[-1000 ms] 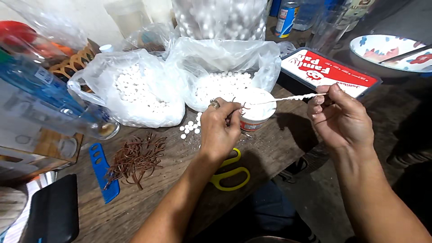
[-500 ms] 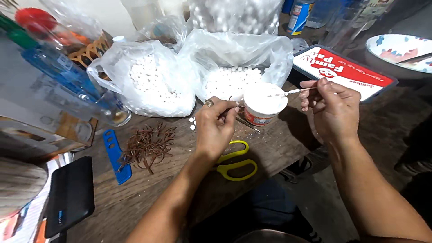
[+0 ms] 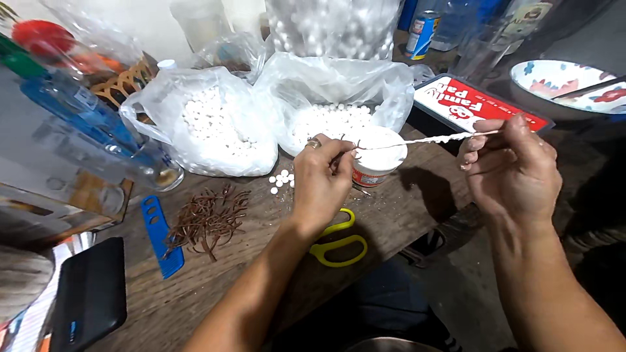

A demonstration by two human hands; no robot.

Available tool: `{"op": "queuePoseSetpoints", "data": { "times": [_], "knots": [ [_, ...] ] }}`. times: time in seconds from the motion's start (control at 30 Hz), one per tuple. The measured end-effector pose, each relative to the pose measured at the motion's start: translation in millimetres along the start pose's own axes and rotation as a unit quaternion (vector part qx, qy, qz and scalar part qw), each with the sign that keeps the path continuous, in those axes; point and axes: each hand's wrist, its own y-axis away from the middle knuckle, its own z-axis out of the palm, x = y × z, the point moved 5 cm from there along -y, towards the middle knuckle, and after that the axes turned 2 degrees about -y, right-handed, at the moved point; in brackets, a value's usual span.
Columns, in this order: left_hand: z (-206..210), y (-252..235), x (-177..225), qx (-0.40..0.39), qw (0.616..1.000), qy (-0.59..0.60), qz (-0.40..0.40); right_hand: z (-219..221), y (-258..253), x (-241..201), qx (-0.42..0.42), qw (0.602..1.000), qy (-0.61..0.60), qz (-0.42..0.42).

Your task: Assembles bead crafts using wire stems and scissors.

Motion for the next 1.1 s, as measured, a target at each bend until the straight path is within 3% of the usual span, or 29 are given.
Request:
{"op": "queuePoseSetpoints", "data": {
  "times": [0.7,1.1],
  "knots": [
    [4,1,0,0.001,1.000,0.000,0.005,-3,0,4,0.010,1.000,-0.003,0.005],
    [1,4,-4,0.004,1.000,-0.009,-0.006,-11,-6,15,0.042,0.992,-0.092,0.077]
  ]
}}
